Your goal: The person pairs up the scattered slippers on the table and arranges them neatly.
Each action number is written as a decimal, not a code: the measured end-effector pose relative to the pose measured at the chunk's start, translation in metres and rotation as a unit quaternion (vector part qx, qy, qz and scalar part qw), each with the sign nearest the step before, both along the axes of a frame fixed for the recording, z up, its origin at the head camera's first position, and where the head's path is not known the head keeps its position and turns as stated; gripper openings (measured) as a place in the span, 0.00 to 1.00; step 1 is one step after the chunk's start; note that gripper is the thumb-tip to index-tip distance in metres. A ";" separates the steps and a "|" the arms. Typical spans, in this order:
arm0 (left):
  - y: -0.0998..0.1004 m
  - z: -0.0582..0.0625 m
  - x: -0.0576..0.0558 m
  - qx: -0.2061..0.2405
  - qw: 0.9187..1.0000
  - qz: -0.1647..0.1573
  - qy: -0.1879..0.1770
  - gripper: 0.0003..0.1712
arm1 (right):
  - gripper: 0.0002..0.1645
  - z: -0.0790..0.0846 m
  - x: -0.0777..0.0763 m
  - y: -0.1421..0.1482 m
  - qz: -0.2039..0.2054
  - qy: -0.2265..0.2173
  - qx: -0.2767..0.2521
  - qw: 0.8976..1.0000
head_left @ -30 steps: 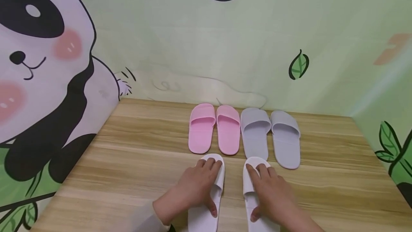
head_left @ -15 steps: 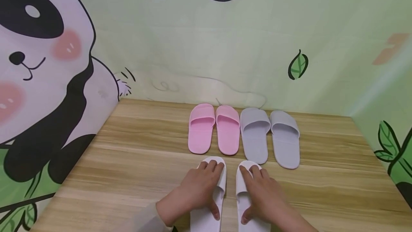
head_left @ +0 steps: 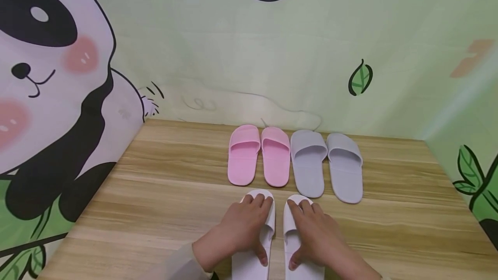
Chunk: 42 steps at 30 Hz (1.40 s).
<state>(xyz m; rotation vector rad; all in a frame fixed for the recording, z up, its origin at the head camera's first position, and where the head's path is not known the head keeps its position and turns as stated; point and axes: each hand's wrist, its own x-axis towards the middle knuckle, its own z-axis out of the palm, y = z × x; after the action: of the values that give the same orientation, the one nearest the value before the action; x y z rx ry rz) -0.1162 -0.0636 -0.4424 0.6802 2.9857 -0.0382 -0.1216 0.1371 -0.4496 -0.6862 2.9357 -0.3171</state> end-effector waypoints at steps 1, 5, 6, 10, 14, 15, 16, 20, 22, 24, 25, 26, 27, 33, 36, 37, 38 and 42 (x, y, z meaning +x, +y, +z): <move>0.001 0.000 0.000 0.000 1.000 -0.001 -0.001 0.74 | 0.87 0.000 0.000 -0.001 0.001 0.000 -0.001 1.000; 0.004 0.001 0.000 -0.002 1.000 -0.004 -0.003 0.73 | 0.87 0.001 0.000 -0.004 0.007 0.000 -0.002 1.000; 0.005 0.001 0.000 -0.004 1.000 -0.005 -0.003 0.73 | 0.87 0.001 0.000 -0.004 0.008 0.001 -0.002 1.000; 0.009 0.000 0.000 -0.009 1.000 -0.008 -0.002 0.73 | 0.86 0.000 0.000 -0.005 0.011 0.008 0.000 1.000; 0.011 -0.001 0.001 -0.012 1.000 -0.009 0.005 0.74 | 0.86 0.000 0.001 -0.006 0.018 0.014 0.000 1.000; 0.012 -0.001 0.001 -0.012 1.000 -0.009 0.007 0.74 | 0.86 0.000 0.001 -0.007 0.019 0.015 0.001 1.000; 0.012 -0.001 0.002 -0.012 1.000 -0.008 0.008 0.74 | 0.86 0.000 0.001 -0.007 0.020 0.015 0.002 1.000; 0.014 0.000 0.002 -0.007 1.000 -0.006 0.011 0.73 | 0.85 0.000 0.001 -0.007 0.022 0.017 0.006 1.000; 0.015 0.000 0.002 -0.007 1.000 -0.005 0.010 0.73 | 0.85 0.000 0.001 -0.007 0.022 0.016 0.005 1.000; 0.015 0.001 0.000 -0.009 1.000 -0.005 0.006 0.73 | 0.85 0.000 0.000 -0.007 0.024 0.015 0.004 1.000; 0.015 0.001 0.000 -0.011 1.000 -0.004 0.002 0.75 | 0.85 0.000 -0.001 -0.007 0.026 0.013 0.004 1.000; 0.015 0.002 -0.001 -0.013 1.000 -0.002 -0.002 0.76 | 0.85 0.000 -0.001 -0.006 0.027 0.010 0.003 1.000; 0.015 0.002 -0.002 -0.015 1.000 -0.001 -0.007 0.78 | 0.85 0.000 -0.002 -0.006 0.029 0.007 0.003 1.000; 0.013 0.003 -0.009 -0.020 0.998 0.013 -0.050 0.88 | 0.87 -0.002 -0.010 -0.001 0.035 -0.020 -0.006 0.999; 0.013 0.003 -0.010 -0.020 0.998 0.015 -0.063 0.89 | 0.88 -0.003 -0.011 0.001 0.032 -0.033 -0.009 0.999; 0.013 0.003 -0.011 -0.021 0.998 0.013 -0.064 0.89 | 0.88 -0.004 -0.011 0.001 0.030 -0.035 -0.010 0.999; 0.013 0.003 -0.011 -0.023 0.997 0.013 -0.067 0.89 | 0.88 -0.004 -0.011 0.002 0.030 -0.038 -0.011 0.999; 0.012 0.006 -0.015 -0.023 0.997 0.011 -0.080 0.89 | 0.88 -0.004 -0.010 0.004 0.033 -0.039 -0.018 0.999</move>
<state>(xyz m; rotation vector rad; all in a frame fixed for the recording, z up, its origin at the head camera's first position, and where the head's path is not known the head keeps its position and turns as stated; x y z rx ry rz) -0.1307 -0.0515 -0.4369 0.6150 2.8302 -0.0478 -0.1318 0.1407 -0.4532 -0.7549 2.8343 -0.3830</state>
